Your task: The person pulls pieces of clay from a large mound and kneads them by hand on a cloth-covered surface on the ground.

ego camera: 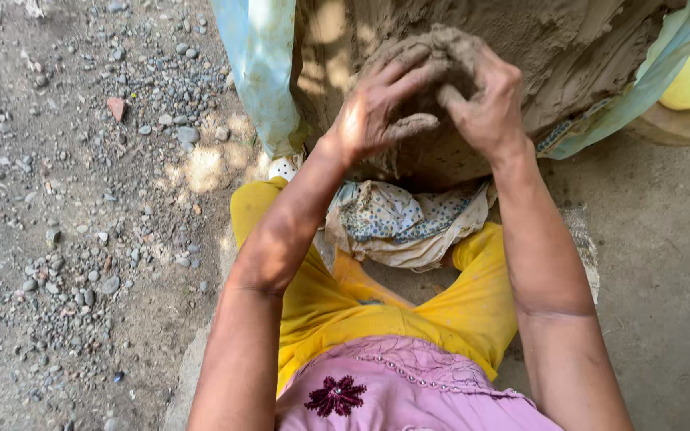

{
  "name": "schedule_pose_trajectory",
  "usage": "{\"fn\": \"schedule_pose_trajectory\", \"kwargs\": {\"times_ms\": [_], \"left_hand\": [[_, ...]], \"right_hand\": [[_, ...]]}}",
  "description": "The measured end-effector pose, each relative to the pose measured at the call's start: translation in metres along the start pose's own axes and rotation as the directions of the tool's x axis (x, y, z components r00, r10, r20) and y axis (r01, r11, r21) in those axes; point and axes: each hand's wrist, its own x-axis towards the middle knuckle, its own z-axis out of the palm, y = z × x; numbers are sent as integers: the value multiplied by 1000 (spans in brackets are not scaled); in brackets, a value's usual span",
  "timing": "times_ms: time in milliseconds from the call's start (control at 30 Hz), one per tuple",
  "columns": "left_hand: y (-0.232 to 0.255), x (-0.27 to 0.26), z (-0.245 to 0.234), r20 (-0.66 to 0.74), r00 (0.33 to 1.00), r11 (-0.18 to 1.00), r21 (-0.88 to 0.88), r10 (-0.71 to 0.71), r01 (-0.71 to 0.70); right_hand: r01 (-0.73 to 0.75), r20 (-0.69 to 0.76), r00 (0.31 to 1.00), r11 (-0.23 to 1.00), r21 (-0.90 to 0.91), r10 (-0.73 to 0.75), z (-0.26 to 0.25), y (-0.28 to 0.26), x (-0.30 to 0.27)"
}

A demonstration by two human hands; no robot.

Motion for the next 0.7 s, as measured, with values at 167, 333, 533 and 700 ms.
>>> {"fn": "schedule_pose_trajectory", "kwargs": {"times_ms": [167, 333, 533, 700], "left_hand": [[-23, 8, 15, -36, 999, 994, 104, -8, 12], [-25, -7, 44, -157, 983, 978, 167, -100, 126], [-19, -12, 51, -213, 923, 947, -23, -319, 322], [-20, -37, 47, -159, 916, 918, -222, -368, 330]], "right_hand": [[-6, -91, 996, 972, -234, -16, 20, 19, 16], [-47, -156, 988, 941, -336, -6, 37, 39, -4], [-94, -83, 994, 965, -244, 76, 39, 38, -11], [-167, 24, 984, 967, -191, 174, 42, 38, -29]]}}
